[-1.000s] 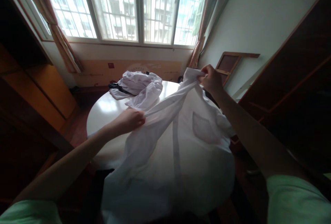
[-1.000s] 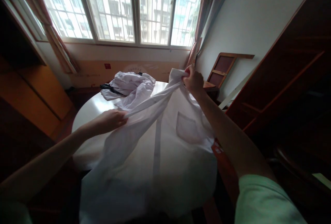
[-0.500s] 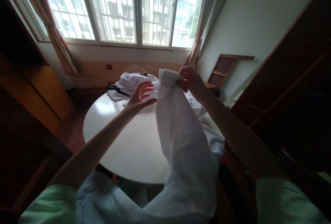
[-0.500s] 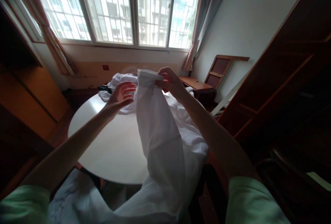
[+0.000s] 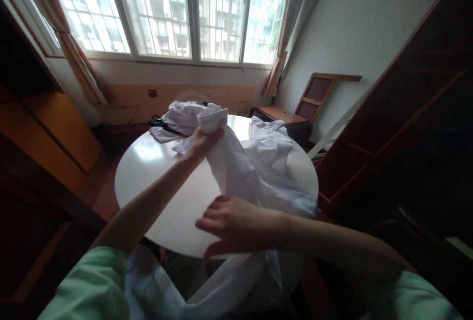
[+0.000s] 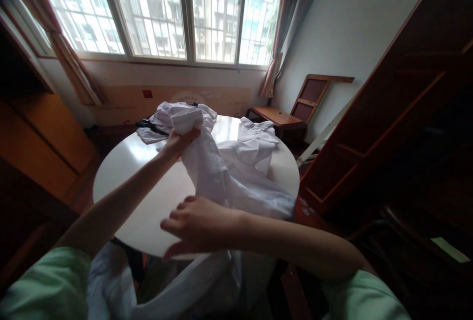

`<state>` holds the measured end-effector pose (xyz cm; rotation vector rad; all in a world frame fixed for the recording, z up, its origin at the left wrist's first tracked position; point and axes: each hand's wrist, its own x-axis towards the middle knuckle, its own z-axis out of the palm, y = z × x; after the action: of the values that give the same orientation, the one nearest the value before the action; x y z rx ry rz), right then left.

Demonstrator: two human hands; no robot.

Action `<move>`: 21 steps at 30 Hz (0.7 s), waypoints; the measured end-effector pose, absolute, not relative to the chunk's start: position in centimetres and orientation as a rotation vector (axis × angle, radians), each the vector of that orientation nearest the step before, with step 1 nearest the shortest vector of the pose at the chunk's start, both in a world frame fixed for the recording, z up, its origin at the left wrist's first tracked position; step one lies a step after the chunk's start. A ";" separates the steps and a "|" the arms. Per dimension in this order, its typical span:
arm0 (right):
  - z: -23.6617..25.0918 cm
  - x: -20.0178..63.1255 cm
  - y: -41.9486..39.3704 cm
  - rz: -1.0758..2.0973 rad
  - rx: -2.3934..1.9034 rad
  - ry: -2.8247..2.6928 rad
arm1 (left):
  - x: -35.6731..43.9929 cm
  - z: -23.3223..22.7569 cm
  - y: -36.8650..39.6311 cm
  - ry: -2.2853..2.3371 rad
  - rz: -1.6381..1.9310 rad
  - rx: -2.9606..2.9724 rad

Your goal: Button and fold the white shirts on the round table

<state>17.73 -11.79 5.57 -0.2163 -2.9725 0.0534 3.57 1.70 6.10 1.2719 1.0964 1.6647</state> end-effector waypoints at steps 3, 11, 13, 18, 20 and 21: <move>3.5 18.6 -13.5 -0.119 -0.325 -3.244 | 2.3 7.4 1.8 1.131 1.788 1.321; 7.6 26.3 -9.5 -0.206 -1.210 -3.122 | -3.7 8.5 0.9 1.334 1.934 1.308; 8.9 28.0 -7.9 -0.303 -1.587 -2.980 | -4.3 7.8 1.0 1.338 1.908 1.285; 9.3 28.6 -4.6 -0.372 -1.945 -2.624 | -2.3 6.2 0.9 1.184 1.617 1.233; 8.2 27.1 -3.8 -0.281 -1.667 -2.575 | -0.8 6.1 0.3 1.073 1.428 1.238; 7.5 26.2 -3.5 -0.238 -1.498 -2.553 | -0.2 6.1 0.0 1.008 1.338 1.254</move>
<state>26.20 -3.49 7.54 -1.4979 -2.5534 -0.2378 -0.15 -0.01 6.10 1.2545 1.0078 1.3377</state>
